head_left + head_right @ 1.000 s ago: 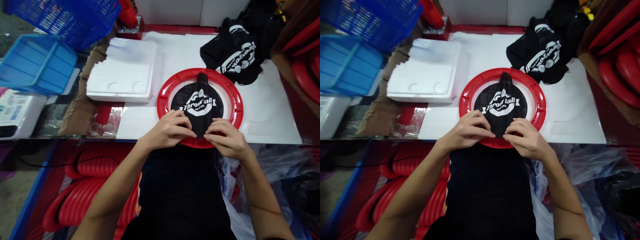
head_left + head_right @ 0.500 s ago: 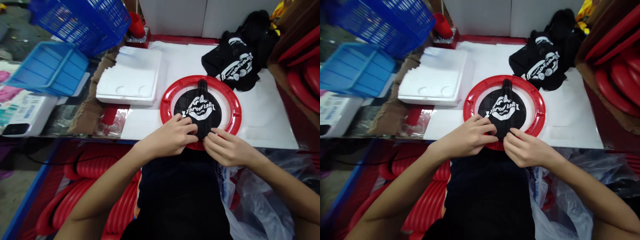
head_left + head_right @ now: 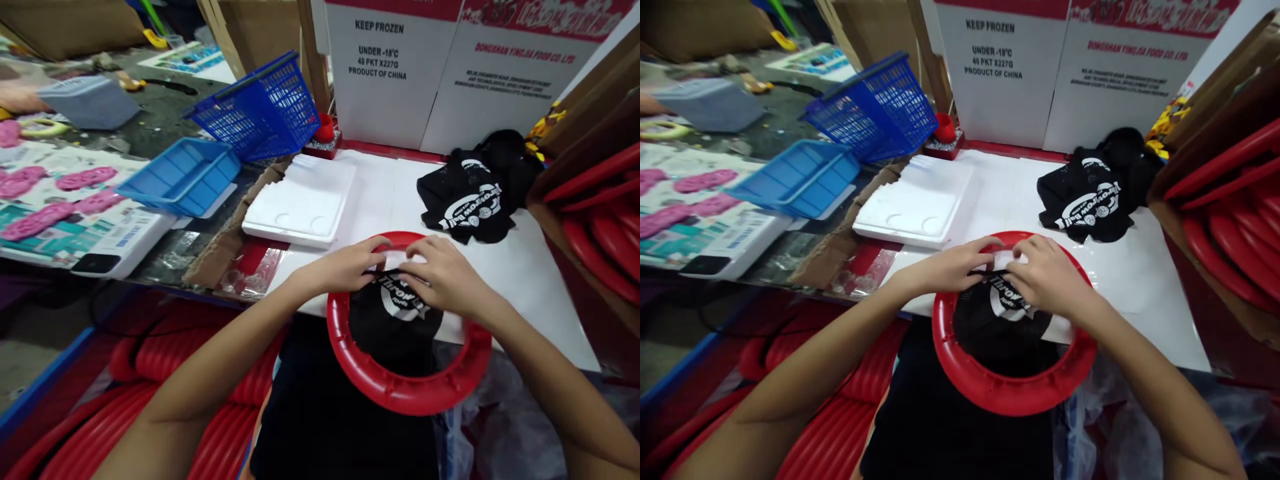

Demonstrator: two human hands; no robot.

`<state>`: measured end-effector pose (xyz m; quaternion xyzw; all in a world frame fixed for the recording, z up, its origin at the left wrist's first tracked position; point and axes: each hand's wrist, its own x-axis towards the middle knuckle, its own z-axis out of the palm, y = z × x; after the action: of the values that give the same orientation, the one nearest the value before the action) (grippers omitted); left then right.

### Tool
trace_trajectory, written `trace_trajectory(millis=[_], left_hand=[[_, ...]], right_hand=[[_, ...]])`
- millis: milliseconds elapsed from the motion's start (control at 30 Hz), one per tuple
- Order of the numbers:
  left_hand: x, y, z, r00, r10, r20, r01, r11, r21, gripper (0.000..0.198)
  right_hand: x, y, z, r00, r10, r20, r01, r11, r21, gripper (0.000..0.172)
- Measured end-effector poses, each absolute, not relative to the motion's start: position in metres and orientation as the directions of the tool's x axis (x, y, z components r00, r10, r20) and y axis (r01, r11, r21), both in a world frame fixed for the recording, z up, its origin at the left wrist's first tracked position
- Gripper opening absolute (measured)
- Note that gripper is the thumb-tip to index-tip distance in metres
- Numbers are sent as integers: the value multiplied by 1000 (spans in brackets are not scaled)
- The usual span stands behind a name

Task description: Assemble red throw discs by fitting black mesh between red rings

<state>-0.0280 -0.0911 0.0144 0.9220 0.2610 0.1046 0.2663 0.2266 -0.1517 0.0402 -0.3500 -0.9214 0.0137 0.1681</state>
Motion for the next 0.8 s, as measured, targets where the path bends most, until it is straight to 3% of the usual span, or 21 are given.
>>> trace_trajectory(millis=[67, 167, 267, 367, 533, 667, 800], left_hand=[[-29, -79, 23, 876, 483, -2, 382, -692, 613, 18], [-20, -67, 31, 851, 523, -49, 433, -644, 630, 19], [-6, -61, 30, 784, 619, -42, 524, -625, 578, 23], [6, -56, 21, 777, 626, -61, 547, -625, 556, 13], [11, -48, 12, 778, 628, -2, 477, -589, 652, 10], [10, -43, 14, 734, 679, 27, 359, -421, 833, 8], [19, -47, 10, 658, 751, 56, 350, -371, 860, 3]], right_hand=[[239, -121, 30, -681, 690, 245, 678, 720, -146, 20], [247, -102, 17, -702, 690, 175, 644, 720, -257, 24], [248, -97, 11, -706, 691, 158, 591, 697, -407, 22], [246, -93, 8, -684, 716, 139, 578, 649, -494, 18], [244, -87, 9, -642, 756, 129, 578, 588, -566, 12], [250, -74, 24, -546, 838, 3, 590, 387, -709, 2], [259, -62, 35, -448, 854, -263, 648, 108, -754, 4]])
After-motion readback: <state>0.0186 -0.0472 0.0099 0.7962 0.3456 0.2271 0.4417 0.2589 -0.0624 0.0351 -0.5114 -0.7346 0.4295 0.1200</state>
